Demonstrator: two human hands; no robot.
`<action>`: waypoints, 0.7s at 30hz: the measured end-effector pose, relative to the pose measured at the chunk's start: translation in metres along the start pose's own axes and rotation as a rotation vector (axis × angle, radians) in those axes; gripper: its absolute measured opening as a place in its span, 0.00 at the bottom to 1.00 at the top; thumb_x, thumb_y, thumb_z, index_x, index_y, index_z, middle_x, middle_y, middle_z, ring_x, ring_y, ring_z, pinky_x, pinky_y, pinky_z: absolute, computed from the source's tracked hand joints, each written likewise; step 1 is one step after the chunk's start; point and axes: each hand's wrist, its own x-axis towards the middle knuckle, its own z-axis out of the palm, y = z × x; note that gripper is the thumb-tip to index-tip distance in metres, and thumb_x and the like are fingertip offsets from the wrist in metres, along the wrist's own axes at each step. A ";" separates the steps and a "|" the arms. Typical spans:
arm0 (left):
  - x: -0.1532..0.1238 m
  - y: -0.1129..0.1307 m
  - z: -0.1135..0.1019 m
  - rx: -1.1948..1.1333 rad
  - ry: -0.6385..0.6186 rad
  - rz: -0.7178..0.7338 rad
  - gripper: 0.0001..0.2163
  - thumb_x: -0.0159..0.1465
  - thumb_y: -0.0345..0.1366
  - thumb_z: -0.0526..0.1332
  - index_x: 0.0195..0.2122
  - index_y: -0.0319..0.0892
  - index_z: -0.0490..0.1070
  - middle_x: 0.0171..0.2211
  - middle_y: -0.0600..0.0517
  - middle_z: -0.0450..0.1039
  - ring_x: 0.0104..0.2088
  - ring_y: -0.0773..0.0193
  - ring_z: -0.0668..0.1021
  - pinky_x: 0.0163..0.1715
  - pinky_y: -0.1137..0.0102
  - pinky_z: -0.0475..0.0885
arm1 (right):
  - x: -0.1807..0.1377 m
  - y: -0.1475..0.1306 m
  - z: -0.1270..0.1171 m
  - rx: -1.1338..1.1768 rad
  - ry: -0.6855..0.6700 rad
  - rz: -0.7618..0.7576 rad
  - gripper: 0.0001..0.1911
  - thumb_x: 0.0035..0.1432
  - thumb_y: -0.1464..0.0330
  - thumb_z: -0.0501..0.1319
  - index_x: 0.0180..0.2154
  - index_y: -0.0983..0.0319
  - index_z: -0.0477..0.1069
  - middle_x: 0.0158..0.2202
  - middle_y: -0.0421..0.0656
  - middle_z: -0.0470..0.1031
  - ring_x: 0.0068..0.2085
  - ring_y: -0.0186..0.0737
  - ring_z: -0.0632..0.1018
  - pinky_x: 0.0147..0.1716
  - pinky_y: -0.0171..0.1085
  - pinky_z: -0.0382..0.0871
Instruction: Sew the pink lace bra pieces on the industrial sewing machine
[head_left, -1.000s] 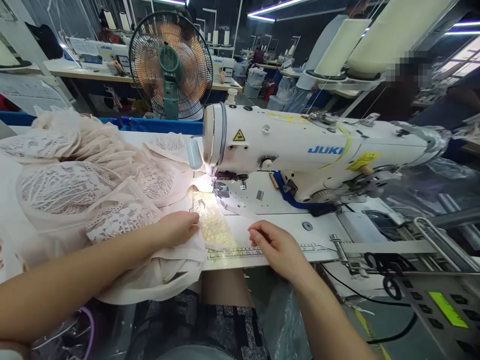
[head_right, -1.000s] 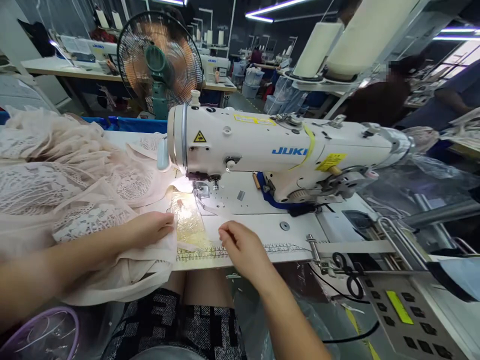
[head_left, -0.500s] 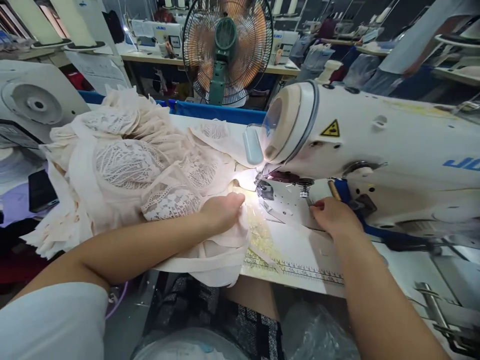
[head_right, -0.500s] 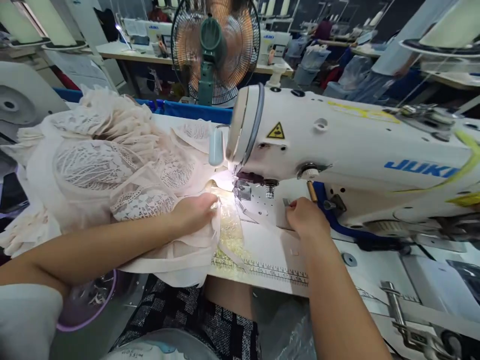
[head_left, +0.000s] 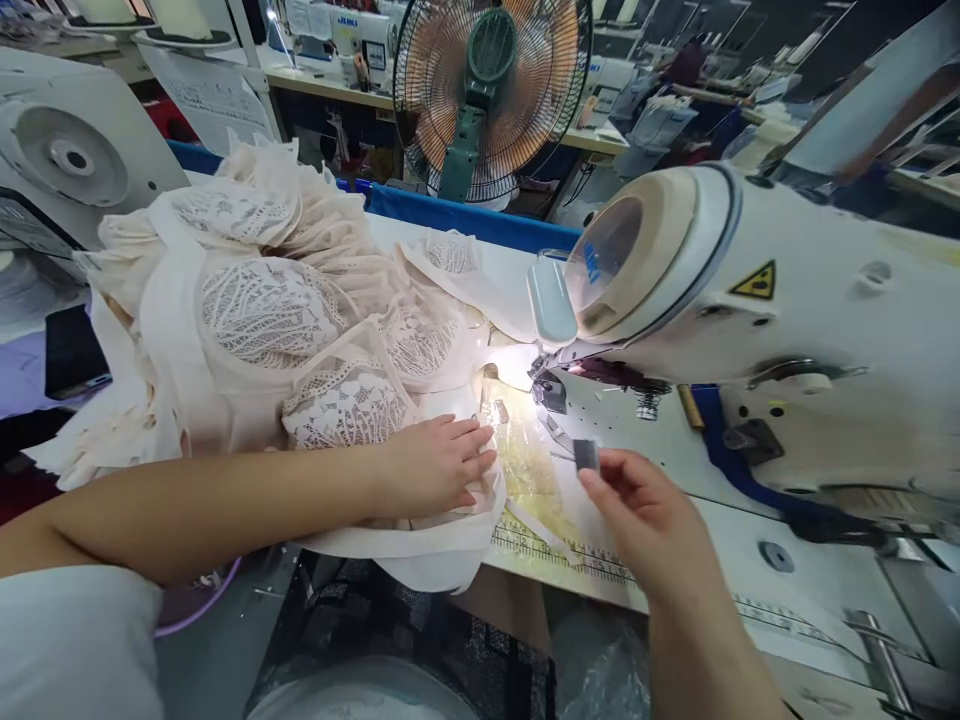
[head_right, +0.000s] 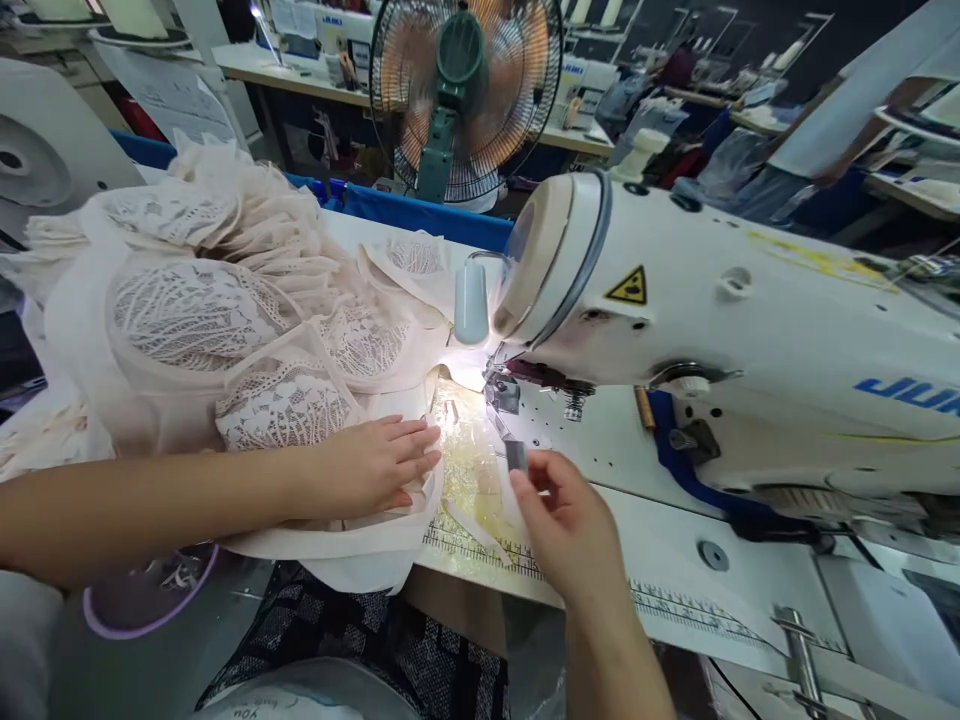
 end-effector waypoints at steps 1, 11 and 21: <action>-0.003 -0.001 0.000 -0.019 -0.016 -0.016 0.26 0.66 0.46 0.51 0.61 0.35 0.56 0.62 0.41 0.49 0.61 0.52 0.55 0.58 0.58 0.53 | -0.009 -0.007 0.013 0.039 -0.095 -0.026 0.15 0.55 0.57 0.55 0.37 0.62 0.67 0.34 0.44 0.70 0.33 0.37 0.71 0.29 0.33 0.65; -0.002 -0.010 0.000 -0.147 -0.043 -0.083 0.28 0.61 0.52 0.56 0.60 0.47 0.59 0.62 0.38 0.48 0.61 0.46 0.54 0.57 0.51 0.50 | 0.006 -0.029 0.064 -0.462 0.064 -0.381 0.12 0.57 0.66 0.49 0.27 0.64 0.65 0.22 0.40 0.63 0.24 0.33 0.64 0.22 0.31 0.56; -0.002 -0.014 0.004 -0.178 -0.002 -0.086 0.25 0.59 0.53 0.58 0.56 0.50 0.65 0.61 0.38 0.51 0.61 0.45 0.55 0.57 0.49 0.49 | 0.011 -0.033 0.070 -0.634 0.059 -0.550 0.19 0.57 0.70 0.48 0.45 0.66 0.71 0.21 0.40 0.62 0.22 0.32 0.64 0.20 0.30 0.54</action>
